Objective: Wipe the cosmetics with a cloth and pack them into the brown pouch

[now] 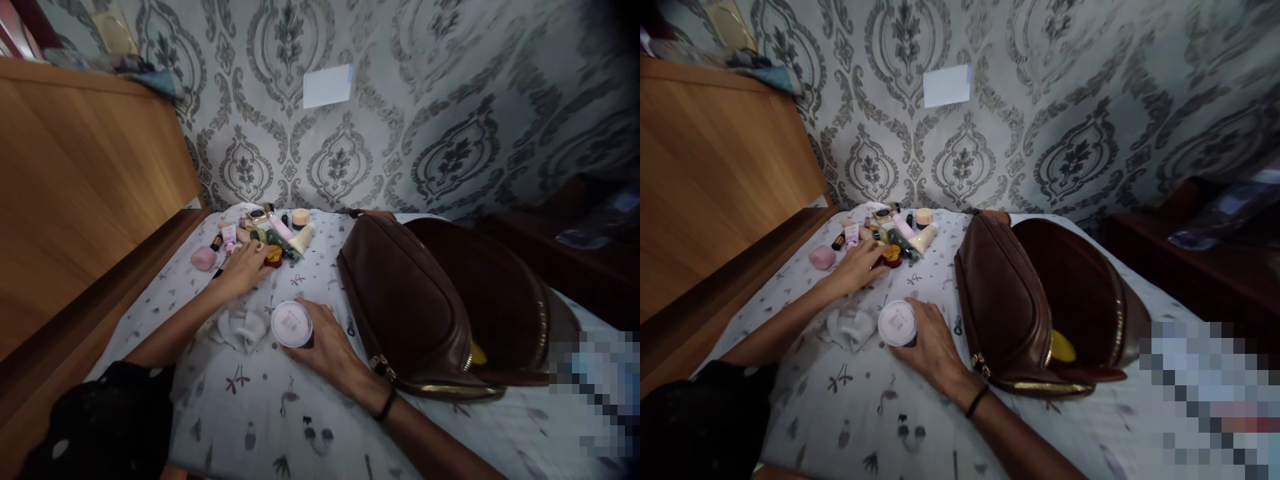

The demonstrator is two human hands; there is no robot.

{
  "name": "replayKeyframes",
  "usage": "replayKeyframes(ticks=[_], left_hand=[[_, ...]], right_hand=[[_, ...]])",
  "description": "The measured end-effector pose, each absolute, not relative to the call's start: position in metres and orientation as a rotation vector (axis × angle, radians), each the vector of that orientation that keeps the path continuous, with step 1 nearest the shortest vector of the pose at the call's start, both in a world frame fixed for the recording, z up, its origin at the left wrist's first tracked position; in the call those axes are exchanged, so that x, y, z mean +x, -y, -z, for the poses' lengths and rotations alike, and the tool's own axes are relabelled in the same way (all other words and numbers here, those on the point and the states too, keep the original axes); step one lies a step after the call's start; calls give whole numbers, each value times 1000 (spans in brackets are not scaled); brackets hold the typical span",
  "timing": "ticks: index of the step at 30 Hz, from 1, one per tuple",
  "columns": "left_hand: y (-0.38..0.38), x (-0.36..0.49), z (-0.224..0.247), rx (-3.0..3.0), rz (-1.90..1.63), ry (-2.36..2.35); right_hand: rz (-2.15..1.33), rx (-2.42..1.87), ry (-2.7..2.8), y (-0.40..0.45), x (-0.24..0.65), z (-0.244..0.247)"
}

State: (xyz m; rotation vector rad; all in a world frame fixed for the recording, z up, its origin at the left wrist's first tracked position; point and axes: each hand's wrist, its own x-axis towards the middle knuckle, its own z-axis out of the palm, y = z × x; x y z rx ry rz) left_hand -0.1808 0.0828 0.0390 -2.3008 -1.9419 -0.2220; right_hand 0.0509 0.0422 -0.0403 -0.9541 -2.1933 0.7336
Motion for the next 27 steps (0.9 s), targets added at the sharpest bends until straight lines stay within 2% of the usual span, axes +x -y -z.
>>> replayKeyframes(ticks=[5, 9, 12, 19, 27], left_hand=[[-11, -197, -57, -2841, 86, 1907], [23, -195, -49, -2913, 108, 1854], [22, -190, -46, -2867, 265, 1874], [-11, -172, -44, -2681, 890, 1930], [0, -140, -28, -2935, 522, 1815]], right_hand=[[-710, -950, 2196, -42, 51, 43], [-715, -952, 2211, -43, 51, 43], [-709, -945, 2209, -43, 51, 44], [-781, -1028, 2160, -41, 51, 40], [-896, -983, 2124, -41, 55, 37]])
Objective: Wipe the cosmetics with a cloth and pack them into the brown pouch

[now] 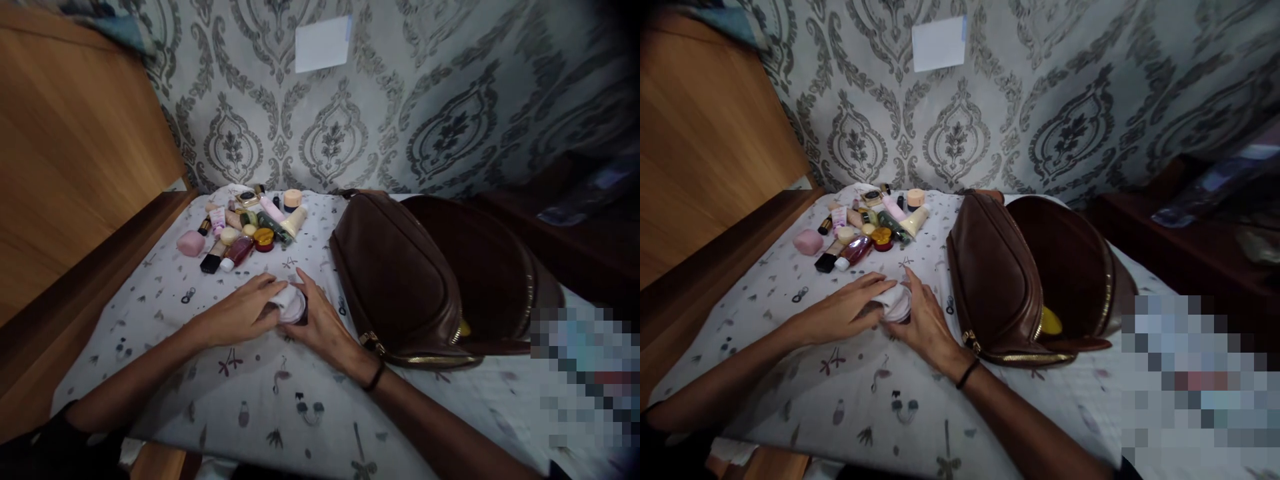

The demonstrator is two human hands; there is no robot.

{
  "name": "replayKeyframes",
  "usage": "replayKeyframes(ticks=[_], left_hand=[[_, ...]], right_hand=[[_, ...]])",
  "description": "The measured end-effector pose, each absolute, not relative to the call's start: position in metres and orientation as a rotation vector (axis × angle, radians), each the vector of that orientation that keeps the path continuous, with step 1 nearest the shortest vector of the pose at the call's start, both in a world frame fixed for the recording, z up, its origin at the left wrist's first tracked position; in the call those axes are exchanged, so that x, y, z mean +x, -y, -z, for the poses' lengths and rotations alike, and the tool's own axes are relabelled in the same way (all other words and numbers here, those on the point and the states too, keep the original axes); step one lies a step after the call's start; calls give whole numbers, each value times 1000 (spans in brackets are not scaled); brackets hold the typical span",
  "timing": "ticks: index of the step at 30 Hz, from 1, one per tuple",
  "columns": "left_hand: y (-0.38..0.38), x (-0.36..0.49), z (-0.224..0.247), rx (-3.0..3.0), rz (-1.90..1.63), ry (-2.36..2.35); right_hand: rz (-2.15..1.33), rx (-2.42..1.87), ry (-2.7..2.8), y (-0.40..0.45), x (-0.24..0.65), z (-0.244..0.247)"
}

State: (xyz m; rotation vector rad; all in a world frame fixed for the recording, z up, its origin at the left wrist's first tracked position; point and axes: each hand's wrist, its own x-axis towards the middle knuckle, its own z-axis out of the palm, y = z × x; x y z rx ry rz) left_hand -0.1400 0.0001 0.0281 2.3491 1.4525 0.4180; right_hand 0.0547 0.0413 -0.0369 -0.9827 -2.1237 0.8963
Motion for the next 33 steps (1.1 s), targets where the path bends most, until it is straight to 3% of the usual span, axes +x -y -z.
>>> replayKeyframes(ticks=[17, 33], left_hand=[[-24, -146, -20, 2247, -816, -1534], [-22, -143, -16, 2021, -865, -1647]], right_hand=[[-901, -1040, 2131, -39, 51, 30], [-876, -969, 2132, -39, 53, 34]])
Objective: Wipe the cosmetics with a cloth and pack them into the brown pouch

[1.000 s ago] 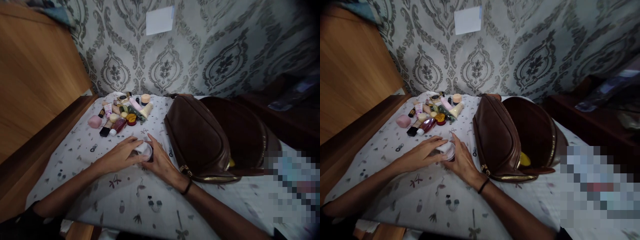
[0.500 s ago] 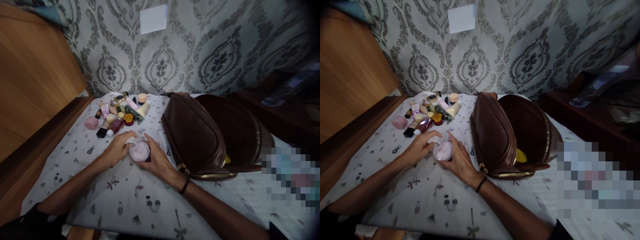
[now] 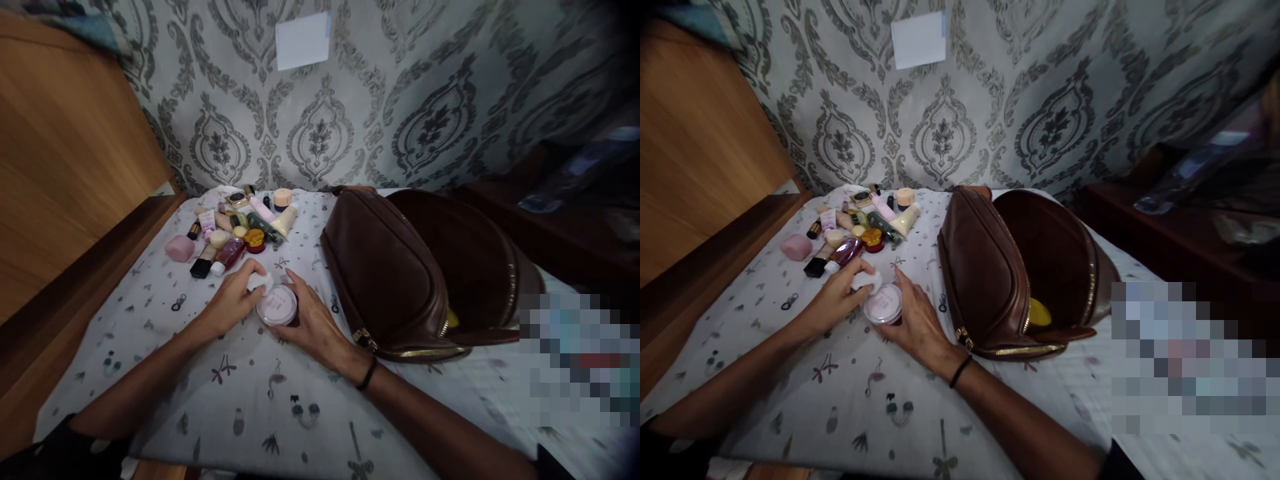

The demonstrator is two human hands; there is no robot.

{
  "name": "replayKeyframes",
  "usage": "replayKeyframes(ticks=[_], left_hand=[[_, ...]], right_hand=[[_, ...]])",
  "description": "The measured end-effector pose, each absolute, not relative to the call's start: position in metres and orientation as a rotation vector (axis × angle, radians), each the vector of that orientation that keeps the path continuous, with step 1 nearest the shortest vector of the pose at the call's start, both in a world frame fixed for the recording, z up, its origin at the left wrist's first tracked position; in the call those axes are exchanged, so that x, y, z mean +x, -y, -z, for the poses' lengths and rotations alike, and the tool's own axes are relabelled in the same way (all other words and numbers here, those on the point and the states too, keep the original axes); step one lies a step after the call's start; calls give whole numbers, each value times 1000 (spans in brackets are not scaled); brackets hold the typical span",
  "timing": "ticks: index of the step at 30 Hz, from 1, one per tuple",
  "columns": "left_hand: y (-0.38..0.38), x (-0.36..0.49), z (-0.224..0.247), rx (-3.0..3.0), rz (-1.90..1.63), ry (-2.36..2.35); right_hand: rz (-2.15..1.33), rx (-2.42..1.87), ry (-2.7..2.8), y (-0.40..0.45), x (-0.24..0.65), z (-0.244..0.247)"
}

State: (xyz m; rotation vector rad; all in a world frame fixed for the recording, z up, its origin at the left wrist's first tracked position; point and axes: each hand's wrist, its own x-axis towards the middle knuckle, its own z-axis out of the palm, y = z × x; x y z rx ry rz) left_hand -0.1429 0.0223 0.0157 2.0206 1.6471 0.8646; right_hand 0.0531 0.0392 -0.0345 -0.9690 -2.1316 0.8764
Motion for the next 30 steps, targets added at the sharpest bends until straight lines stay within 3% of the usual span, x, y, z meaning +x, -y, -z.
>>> replayKeyframes(ticks=[10, 15, 30], left_hand=[[-24, -145, -17, 2365, -870, -1590], [-24, -141, -16, 2547, -683, -1544], [-25, -149, -13, 2420, -724, -1446]], right_hand=[[-893, -1023, 2105, -38, 50, 32], [-917, -1007, 2085, -39, 50, 33], [-761, -810, 2210, -40, 55, 33]])
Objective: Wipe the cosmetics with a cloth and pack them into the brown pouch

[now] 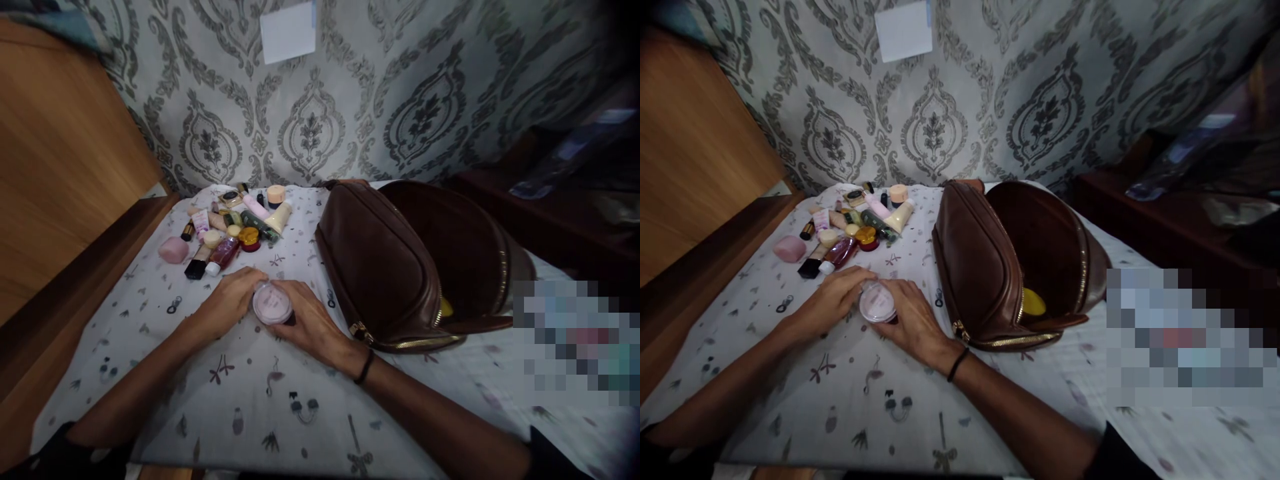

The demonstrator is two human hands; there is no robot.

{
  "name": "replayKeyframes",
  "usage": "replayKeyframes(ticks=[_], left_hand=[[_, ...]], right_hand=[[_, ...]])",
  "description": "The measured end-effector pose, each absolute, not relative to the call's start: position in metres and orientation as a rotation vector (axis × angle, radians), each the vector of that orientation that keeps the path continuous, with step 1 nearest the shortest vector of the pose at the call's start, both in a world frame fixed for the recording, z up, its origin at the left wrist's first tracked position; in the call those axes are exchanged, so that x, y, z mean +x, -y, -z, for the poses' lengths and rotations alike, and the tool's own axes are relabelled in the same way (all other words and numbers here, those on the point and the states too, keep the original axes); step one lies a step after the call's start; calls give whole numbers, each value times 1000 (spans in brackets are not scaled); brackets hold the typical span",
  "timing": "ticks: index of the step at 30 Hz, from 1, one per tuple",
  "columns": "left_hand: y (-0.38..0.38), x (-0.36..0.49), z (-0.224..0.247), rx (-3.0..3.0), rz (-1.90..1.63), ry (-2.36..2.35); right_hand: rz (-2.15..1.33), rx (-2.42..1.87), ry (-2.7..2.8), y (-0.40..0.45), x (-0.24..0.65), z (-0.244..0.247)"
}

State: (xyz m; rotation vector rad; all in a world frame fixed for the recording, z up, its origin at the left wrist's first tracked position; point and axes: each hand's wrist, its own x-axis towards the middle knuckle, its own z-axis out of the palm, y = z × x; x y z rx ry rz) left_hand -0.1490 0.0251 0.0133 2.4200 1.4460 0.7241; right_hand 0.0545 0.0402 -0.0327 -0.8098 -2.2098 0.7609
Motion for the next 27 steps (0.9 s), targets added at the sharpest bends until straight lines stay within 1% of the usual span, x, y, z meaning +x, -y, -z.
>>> replayKeyframes(ticks=[3, 6, 15, 20, 27], left_hand=[[-27, -154, -9, 2378, -782, -1532], [-28, -157, -7, 2312, -743, -1623], [-21, -155, -18, 2268, -753, -1787], [-13, -145, -29, 2348, -808, -1784], [-10, -136, -24, 2401, -700, -1743]], right_hand=[[-742, -812, 2200, -42, 54, 40], [-726, -841, 2199, -42, 54, 43], [-869, -968, 2126, -36, 53, 30], [-871, -984, 2079, -35, 52, 30], [-800, -897, 2085, -37, 53, 34]])
